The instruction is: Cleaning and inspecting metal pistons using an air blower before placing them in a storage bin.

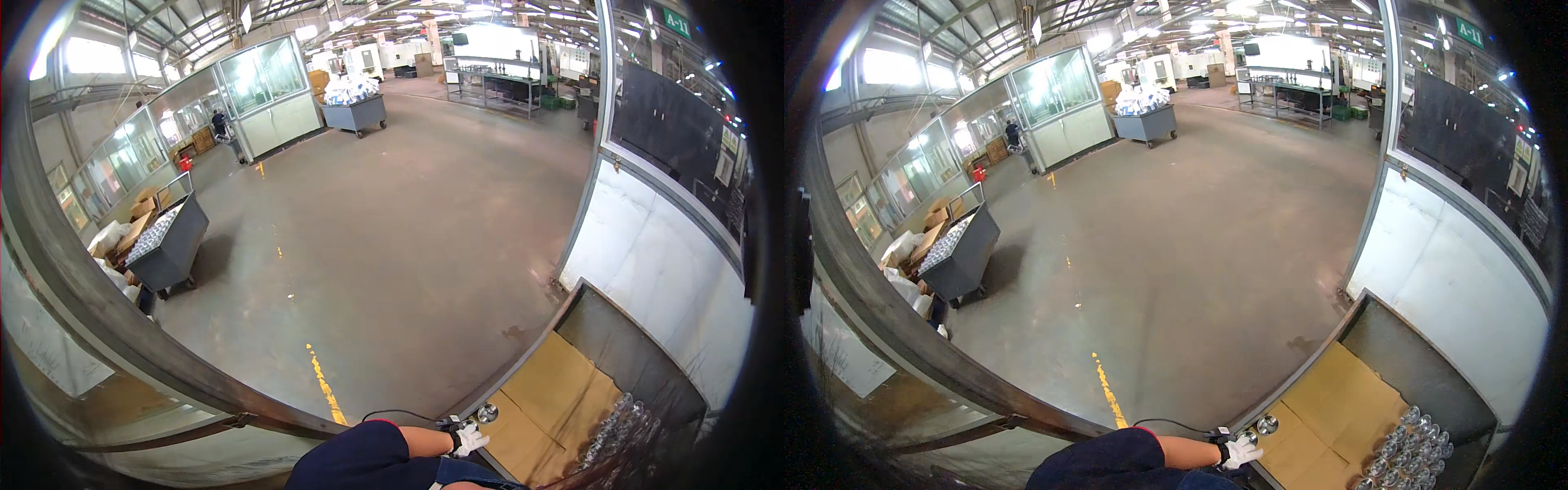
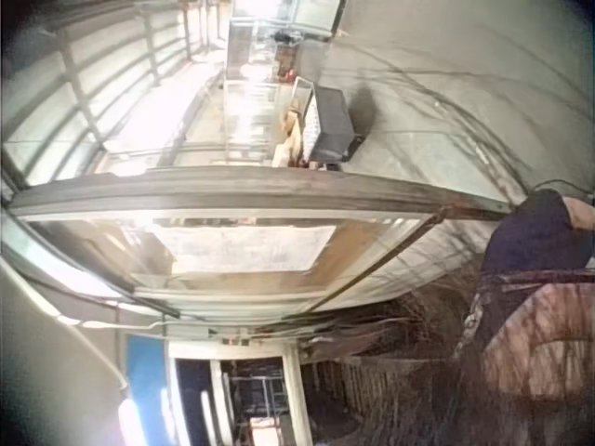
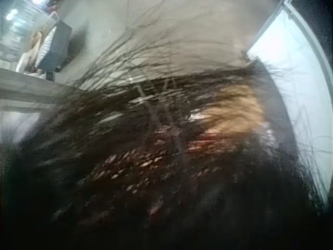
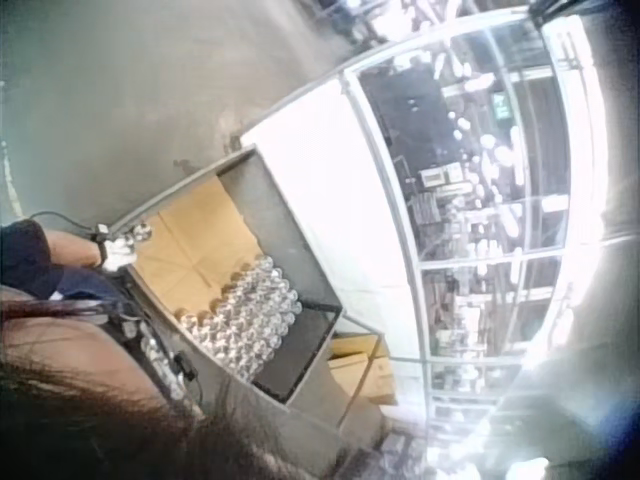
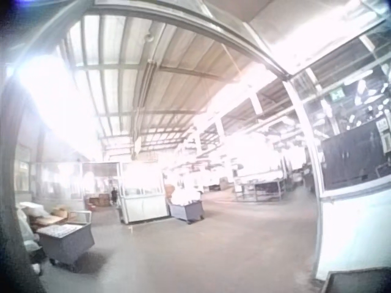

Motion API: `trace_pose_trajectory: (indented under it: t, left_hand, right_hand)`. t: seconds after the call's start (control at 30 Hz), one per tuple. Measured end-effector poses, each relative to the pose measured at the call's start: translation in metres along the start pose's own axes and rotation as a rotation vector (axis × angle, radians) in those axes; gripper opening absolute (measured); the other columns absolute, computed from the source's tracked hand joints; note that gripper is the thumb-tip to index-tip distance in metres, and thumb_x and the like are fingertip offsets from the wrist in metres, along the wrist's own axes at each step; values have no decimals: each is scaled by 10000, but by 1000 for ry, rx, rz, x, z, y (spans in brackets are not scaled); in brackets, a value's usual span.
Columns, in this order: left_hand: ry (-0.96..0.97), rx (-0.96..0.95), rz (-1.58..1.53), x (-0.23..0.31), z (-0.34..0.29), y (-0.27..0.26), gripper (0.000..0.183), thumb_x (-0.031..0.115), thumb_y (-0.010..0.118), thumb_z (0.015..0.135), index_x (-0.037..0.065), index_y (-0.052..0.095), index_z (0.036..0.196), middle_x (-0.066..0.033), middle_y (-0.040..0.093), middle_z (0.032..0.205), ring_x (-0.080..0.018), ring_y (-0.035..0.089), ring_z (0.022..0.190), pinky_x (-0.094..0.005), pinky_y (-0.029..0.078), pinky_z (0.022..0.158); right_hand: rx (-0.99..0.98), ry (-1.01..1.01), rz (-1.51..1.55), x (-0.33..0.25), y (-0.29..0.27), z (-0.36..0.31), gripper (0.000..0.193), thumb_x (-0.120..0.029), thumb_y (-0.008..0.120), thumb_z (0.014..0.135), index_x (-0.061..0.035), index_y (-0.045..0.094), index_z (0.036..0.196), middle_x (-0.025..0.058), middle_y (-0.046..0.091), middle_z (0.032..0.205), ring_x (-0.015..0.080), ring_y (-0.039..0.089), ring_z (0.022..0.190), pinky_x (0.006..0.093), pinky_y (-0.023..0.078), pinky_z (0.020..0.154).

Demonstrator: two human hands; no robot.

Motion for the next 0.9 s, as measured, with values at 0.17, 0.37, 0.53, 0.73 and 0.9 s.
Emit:
trace_pose_trajectory:
  t: [0.17,0.37,0.53,0.73,0.9]
  left_hand:
    - [-20,-145,-20,20,-4,-39,817,323,629,695,66,386,1432,-192,584,1164,-390,527,1109,-480,379,993]
    - [-207,-416,92,49,-1,-93,668,366,684,677,24,538,1232,-219,569,1244,-388,558,1141,-461,446,980]
    - [-222,-566,-389,125,24,-157,655,431,682,769,68,555,1300,-133,640,1131,-264,635,931,-357,509,777]
    - [300,-401,-1467,301,49,-223,466,176,586,916,-42,504,1319,-160,587,1231,-236,571,1144,-416,471,993]
    - [992,-740,-1870,434,-26,-284,491,38,541,862,-123,468,1321,-271,490,1365,-421,464,1290,-522,326,1116]
  right_hand:
    - [79,27,48,4,10,-25,315,-211,616,896,-51,616,1168,117,669,1070,236,632,999,360,491,883]
    - [115,-30,130,32,31,-91,356,-211,633,887,-41,610,1199,113,669,1099,229,629,1020,356,489,904]
    - [215,-55,264,76,78,-178,391,-212,647,879,-32,604,1225,109,669,1123,223,627,1038,352,487,921]
    - [564,15,528,136,162,-286,435,-212,663,870,-22,598,1256,105,670,1153,216,624,1059,348,485,941]
    - [1035,249,845,194,248,-348,494,-243,679,873,-12,573,1297,96,660,1185,173,602,1100,315,459,982]
Point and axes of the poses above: each hand's wrist, its own z-axis towards the middle knuckle, its own y-axis out of the palm, x = y × z, the point moved 2 cm from there along z, towards the middle knuckle
